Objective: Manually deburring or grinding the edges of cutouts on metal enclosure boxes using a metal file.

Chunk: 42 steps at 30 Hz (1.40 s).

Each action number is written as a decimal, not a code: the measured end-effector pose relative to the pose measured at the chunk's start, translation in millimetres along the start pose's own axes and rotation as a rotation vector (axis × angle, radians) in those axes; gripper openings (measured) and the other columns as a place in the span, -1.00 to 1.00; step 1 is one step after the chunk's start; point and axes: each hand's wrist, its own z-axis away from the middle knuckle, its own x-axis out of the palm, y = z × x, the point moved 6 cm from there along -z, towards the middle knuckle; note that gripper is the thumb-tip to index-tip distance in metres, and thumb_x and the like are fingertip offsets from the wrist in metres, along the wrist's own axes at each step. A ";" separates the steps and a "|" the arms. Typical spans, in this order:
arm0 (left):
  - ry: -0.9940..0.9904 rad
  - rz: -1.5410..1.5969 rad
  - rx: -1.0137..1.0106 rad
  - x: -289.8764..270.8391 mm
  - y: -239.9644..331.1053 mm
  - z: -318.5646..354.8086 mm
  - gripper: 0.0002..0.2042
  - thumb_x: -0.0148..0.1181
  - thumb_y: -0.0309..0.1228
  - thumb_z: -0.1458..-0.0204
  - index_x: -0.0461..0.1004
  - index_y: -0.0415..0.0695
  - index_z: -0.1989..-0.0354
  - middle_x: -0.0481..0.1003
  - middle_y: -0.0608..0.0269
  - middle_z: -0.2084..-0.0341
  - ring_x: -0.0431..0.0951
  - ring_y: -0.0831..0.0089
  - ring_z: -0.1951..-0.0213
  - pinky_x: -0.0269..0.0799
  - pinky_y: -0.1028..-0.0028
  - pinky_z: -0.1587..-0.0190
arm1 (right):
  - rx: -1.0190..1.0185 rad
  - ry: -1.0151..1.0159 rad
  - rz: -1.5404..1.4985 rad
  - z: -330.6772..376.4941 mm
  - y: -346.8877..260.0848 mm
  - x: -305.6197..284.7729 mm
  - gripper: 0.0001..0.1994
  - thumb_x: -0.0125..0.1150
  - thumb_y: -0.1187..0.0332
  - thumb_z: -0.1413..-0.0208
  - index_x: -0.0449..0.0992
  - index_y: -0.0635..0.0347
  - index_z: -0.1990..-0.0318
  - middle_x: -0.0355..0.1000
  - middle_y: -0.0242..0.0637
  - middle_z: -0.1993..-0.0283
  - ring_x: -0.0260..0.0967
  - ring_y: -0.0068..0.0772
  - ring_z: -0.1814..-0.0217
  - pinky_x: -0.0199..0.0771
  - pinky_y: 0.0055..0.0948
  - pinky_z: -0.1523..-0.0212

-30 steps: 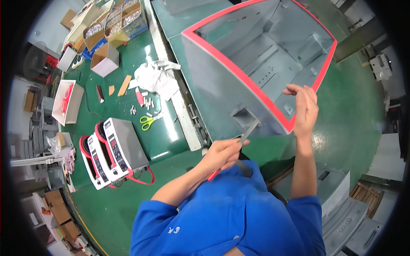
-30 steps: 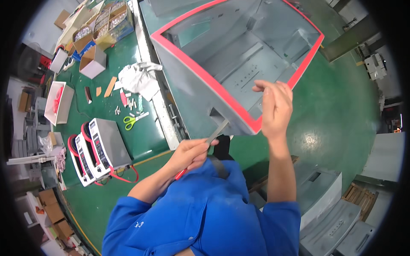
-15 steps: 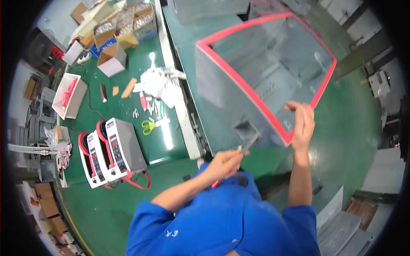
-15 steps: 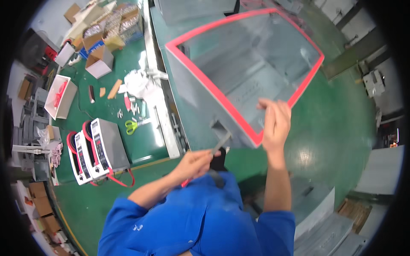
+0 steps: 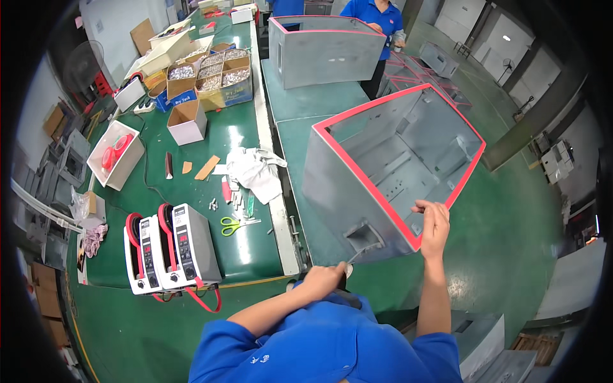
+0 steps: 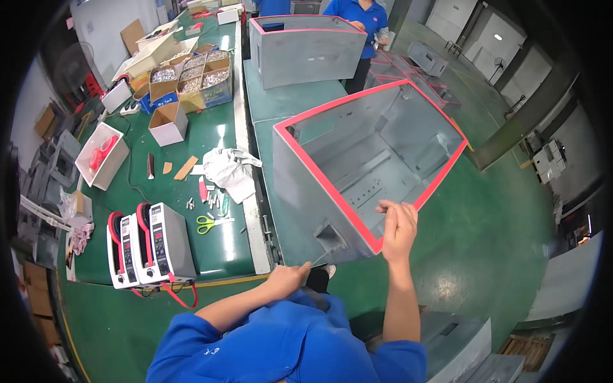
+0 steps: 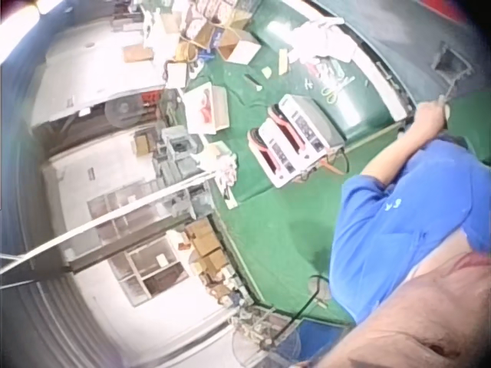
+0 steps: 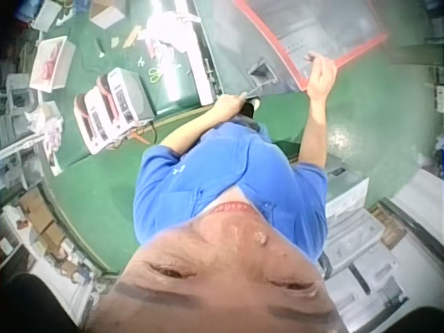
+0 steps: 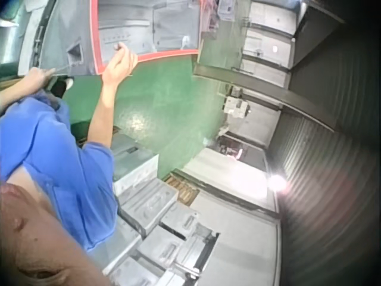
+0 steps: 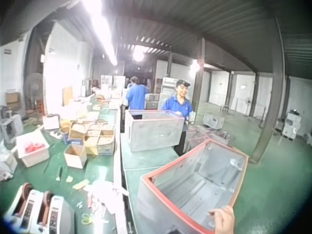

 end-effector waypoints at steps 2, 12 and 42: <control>0.148 0.071 -0.020 -6.9 -24.9 14.9 -0.68 -0.08 -0.51 0.15 0.24 -0.18 0.14 0.43 0.10 0.61 0.46 0.16 0.60 0.33 0.26 0.61 | 0.014 -0.004 -0.005 3.2 2.4 -0.7 -0.76 -0.23 0.43 -0.05 0.44 0.27 0.38 0.41 -0.34 0.51 0.29 -0.40 0.40 0.08 -0.36 0.03; 0.415 1.672 -0.313 -11.9 -2.8 -27.6 -0.84 -0.14 -0.45 -0.09 0.32 -0.27 0.26 0.39 0.13 0.30 0.43 0.44 0.27 0.34 0.52 0.27 | 0.035 0.006 -0.012 3.6 1.1 -0.8 -0.76 -0.22 0.43 -0.05 0.44 0.27 0.37 0.42 -0.34 0.51 0.30 -0.39 0.40 0.06 -0.33 0.00; 0.390 2.174 -0.448 -14.2 40.6 -47.1 -0.80 -0.14 -0.44 -0.09 0.28 -0.28 0.17 0.24 0.11 -0.01 0.32 0.40 0.01 0.41 0.59 0.30 | 0.031 -0.001 0.001 4.5 3.4 -4.6 -0.77 -0.21 0.43 -0.04 0.44 0.28 0.37 0.42 -0.32 0.52 0.25 -0.37 0.40 0.10 -0.36 0.09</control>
